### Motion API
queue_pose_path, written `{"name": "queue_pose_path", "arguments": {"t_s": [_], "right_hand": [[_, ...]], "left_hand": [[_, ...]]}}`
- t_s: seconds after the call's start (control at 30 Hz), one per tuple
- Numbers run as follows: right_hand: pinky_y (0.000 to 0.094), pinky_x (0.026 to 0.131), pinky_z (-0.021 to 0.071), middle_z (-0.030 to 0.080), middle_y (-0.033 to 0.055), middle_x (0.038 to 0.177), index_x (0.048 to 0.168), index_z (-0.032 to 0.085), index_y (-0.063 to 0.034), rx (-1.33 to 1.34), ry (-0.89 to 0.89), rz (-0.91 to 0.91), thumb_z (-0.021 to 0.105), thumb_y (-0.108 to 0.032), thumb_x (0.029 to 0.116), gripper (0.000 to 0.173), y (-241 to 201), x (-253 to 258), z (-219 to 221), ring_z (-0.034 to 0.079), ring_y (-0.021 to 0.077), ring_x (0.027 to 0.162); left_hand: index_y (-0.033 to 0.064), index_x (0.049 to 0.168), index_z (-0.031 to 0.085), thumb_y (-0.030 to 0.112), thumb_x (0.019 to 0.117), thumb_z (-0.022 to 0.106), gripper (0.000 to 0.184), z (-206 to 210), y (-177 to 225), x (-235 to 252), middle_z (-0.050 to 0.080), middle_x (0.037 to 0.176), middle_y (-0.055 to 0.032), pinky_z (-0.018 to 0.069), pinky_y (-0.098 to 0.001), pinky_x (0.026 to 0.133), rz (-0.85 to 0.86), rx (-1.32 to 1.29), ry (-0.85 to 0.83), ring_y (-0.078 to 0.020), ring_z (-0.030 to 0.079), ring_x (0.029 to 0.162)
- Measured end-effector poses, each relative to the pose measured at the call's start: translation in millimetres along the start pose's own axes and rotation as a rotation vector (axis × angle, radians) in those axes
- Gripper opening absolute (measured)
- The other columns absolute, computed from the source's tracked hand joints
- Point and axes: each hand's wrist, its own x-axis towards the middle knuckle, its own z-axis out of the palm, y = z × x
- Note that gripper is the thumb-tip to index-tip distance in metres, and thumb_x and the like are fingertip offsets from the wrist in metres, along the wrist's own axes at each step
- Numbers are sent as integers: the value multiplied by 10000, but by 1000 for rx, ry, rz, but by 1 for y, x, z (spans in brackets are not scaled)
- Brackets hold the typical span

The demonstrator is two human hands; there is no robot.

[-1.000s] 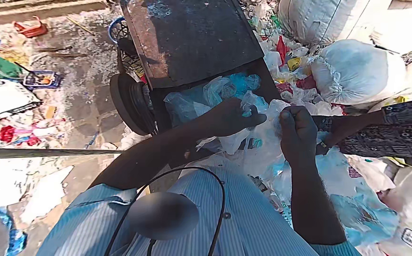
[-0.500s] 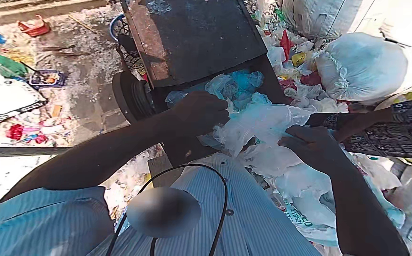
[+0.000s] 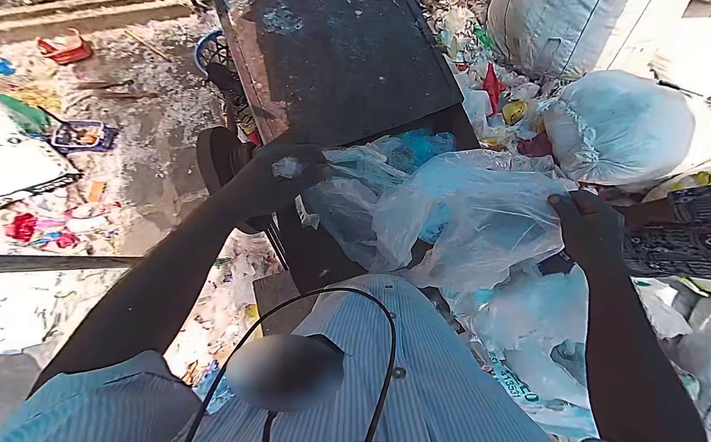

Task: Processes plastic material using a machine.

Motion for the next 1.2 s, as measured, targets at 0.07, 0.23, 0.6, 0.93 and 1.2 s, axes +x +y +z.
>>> {"name": "queue_pose_path", "arguments": {"t_s": [0.07, 0.23, 0.6, 0.93, 1.2], "right_hand": [[673, 941, 470, 610, 325, 1220, 1235, 592, 85, -30, -45, 5, 597, -271, 1043, 404, -16, 9, 10, 615, 472, 1114], [566, 1131, 393, 495, 236, 1485, 1387, 531, 22, 4, 51, -354, 581, -123, 952, 462, -95, 12, 28, 461, 395, 1396], [588, 925, 440, 671, 32, 1249, 1519, 518, -302, -10, -566, -760, 820, -345, 844, 741, -143, 3, 105, 603, 274, 1157], [638, 1085, 348, 541, 73, 1454, 1048, 672, -136, 81, -721, -688, 791, -272, 794, 312, -124, -20, 89, 429, 292, 1423], [495, 778, 424, 584, 63, 844, 795, 654, -129, -203, -467, -936, 778, -99, 789, 128, -143, -49, 63, 583, 285, 851]], "left_hand": [[116, 928, 718, 314, 997, 608, 237, 3, 14, 6, 547, 1314, -47, 434, -244, 1045, 62, -128, -6, -90, 495, 1238], [142, 926, 694, 396, 1015, 598, 286, 14, 36, 21, 573, 1321, -4, 485, -216, 986, 95, -280, 57, -49, 547, 1194], [171, 962, 677, 400, 1008, 636, 238, 7, 52, 38, 686, 1046, 34, 543, -324, 924, 254, -573, -36, -123, 636, 1070], [139, 972, 573, 148, 1054, 521, 97, 9, 44, 66, 588, 742, 48, 590, -270, 620, -37, -829, 39, -87, 610, 640], [148, 1140, 740, 475, 877, 768, 421, 50, 61, 94, 615, 1123, -132, 518, -528, 710, 230, 701, -644, -322, 645, 909]]}}
